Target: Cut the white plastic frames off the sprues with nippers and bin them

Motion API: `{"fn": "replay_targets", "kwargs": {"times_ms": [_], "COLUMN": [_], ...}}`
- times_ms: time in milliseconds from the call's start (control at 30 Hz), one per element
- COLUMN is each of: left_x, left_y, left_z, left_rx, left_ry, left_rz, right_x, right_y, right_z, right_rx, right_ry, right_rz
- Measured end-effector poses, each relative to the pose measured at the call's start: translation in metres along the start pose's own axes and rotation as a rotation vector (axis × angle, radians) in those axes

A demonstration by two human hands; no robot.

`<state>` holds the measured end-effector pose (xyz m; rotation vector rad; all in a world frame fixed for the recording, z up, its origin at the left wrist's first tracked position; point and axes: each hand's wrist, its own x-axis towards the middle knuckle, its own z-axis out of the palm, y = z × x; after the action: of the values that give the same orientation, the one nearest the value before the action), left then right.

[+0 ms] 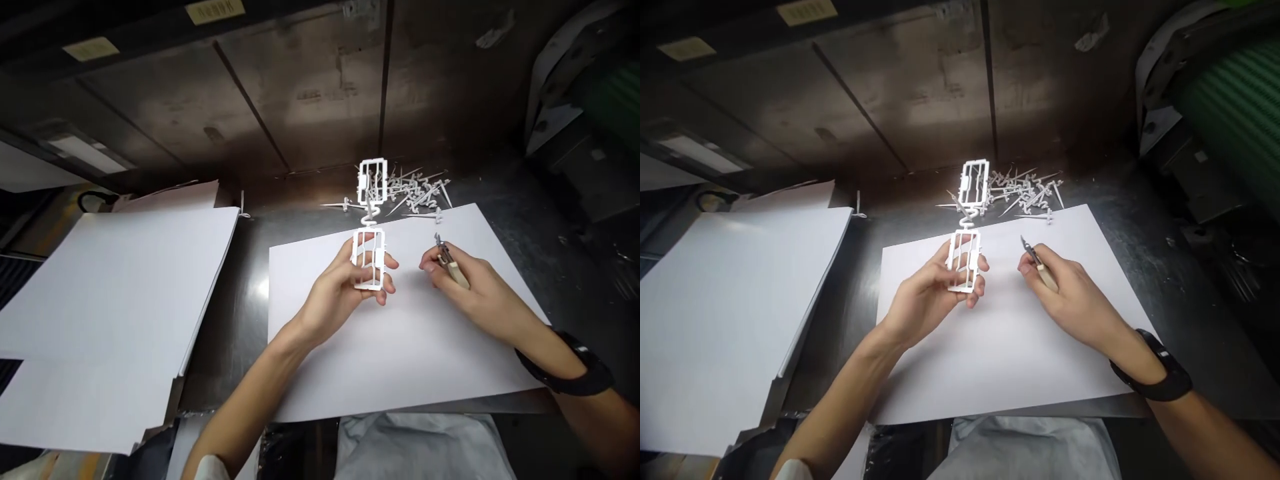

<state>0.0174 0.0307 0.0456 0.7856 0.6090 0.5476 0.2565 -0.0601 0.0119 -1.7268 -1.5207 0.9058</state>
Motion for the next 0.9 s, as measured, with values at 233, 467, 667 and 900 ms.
{"fn": "replay_targets", "kwargs": {"times_ms": [233, 467, 667, 900], "left_x": [0.002, -0.010, -0.013, -0.017], "left_y": [0.001, 0.000, -0.001, -0.005], "left_z": [-0.015, -0.013, -0.012, -0.013], "left_rx": [-0.119, -0.036, -0.030, 0.036], "left_ry": [-0.004, 0.023, 0.011, -0.051], "left_rz": [0.064, 0.179, 0.159, 0.137], "right_x": [0.005, 0.002, 0.000, 0.001], "right_y": [0.035, 0.041, 0.042, 0.045], "right_z": [0.008, 0.005, 0.006, 0.009], "right_rx": [-0.599, -0.691, -0.667, -0.660], "right_ry": [-0.125, -0.178, -0.186, -0.188], "right_rz": [0.040, 0.070, 0.071, 0.056]}}
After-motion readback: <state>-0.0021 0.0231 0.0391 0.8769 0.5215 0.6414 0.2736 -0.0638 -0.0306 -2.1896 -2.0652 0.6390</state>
